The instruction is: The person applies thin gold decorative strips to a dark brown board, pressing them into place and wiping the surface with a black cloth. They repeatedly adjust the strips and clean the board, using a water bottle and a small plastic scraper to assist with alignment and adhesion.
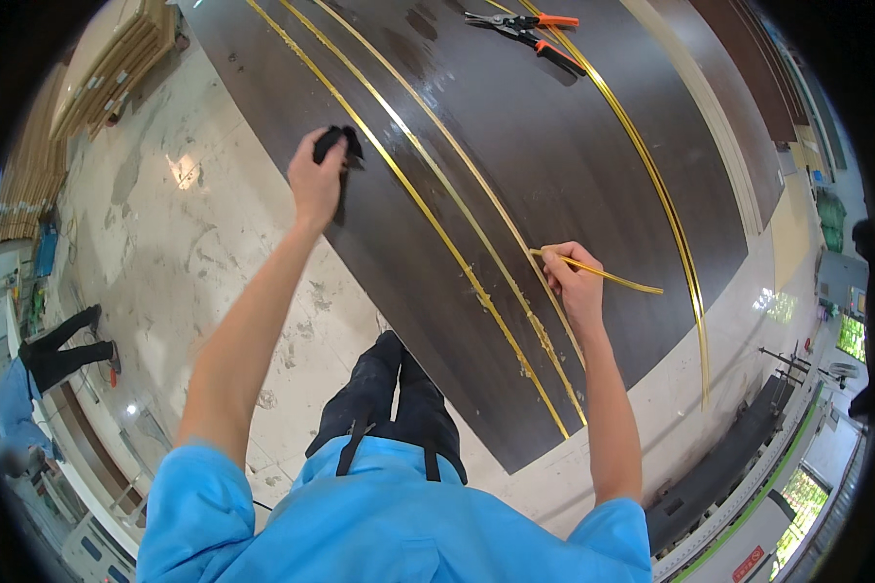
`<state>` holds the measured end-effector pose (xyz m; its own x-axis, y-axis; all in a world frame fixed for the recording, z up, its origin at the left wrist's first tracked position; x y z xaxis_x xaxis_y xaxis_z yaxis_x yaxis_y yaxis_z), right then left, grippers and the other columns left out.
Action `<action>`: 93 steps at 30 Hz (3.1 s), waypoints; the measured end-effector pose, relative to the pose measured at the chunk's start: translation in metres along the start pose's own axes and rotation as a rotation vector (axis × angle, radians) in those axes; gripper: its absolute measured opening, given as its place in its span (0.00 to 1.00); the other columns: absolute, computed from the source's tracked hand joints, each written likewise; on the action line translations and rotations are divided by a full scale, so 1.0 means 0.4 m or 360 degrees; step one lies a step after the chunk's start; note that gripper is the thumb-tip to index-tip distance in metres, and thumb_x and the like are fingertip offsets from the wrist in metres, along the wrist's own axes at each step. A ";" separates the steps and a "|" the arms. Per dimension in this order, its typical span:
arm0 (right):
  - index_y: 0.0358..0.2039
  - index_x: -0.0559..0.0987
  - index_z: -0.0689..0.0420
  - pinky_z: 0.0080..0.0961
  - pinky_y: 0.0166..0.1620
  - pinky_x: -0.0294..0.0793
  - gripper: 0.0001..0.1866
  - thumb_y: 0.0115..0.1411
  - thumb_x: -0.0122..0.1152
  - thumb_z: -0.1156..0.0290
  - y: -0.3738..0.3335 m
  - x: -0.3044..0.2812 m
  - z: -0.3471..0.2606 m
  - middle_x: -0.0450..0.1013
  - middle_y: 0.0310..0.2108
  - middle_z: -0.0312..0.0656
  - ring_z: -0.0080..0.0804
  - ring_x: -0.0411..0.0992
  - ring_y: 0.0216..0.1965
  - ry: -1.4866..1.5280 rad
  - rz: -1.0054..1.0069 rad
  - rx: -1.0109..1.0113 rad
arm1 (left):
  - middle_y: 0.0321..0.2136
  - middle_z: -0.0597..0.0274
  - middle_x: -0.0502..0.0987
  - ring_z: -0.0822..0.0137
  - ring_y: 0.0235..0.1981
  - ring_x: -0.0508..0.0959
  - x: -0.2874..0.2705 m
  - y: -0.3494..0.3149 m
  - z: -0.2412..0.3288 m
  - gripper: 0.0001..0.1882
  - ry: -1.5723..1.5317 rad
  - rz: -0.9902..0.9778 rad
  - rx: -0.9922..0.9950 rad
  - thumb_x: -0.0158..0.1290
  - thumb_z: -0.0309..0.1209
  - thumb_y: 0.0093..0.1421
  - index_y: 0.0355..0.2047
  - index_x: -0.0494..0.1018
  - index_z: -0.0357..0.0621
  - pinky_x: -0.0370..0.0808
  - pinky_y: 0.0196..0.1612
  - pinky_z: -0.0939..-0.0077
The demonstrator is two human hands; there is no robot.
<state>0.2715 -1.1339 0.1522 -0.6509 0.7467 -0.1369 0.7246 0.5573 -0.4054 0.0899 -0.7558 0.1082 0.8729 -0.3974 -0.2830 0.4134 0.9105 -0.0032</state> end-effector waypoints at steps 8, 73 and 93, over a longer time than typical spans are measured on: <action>0.41 0.82 0.60 0.15 0.26 0.62 0.08 0.72 0.67 0.67 -0.083 0.187 -0.107 0.75 0.27 0.31 0.15 0.68 0.24 0.0443 0.0099 -0.0118 | 0.42 0.64 0.82 0.75 0.40 0.79 0.160 -0.407 0.129 0.15 -0.1270 -0.0864 -0.0764 0.58 0.27 0.73 0.57 0.76 0.36 0.77 0.48 0.78; 0.37 0.82 0.64 0.27 0.41 0.74 0.04 0.66 0.67 0.76 -0.101 -0.184 0.113 0.78 0.32 0.43 0.32 0.76 0.34 -0.0880 -0.0327 -0.0876 | 0.43 0.49 0.86 0.49 0.44 0.86 0.129 -0.348 0.007 0.15 0.0554 0.0207 0.0421 0.64 0.35 0.65 0.48 0.80 0.40 0.81 0.49 0.62; 0.37 0.82 0.64 0.28 0.40 0.75 0.03 0.64 0.68 0.78 -0.233 -0.308 0.178 0.79 0.34 0.43 0.35 0.77 0.35 -0.0936 -0.0360 -0.0827 | 0.41 0.49 0.86 0.52 0.44 0.87 0.129 -0.348 0.002 0.18 0.0643 0.0235 0.0421 0.65 0.40 0.67 0.50 0.81 0.41 0.81 0.50 0.64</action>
<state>0.2680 -1.3039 0.1427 -0.7016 0.3641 -0.6126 0.4800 0.8768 -0.0286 0.0776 -0.9031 0.0948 0.7786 -0.1430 -0.6110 0.3902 0.8728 0.2930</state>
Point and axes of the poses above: each hand's wrist, its own y-axis towards the middle knuckle, its own x-axis out of the palm, z = x × y, the point moved 1 cm from there along y, towards the middle knuckle
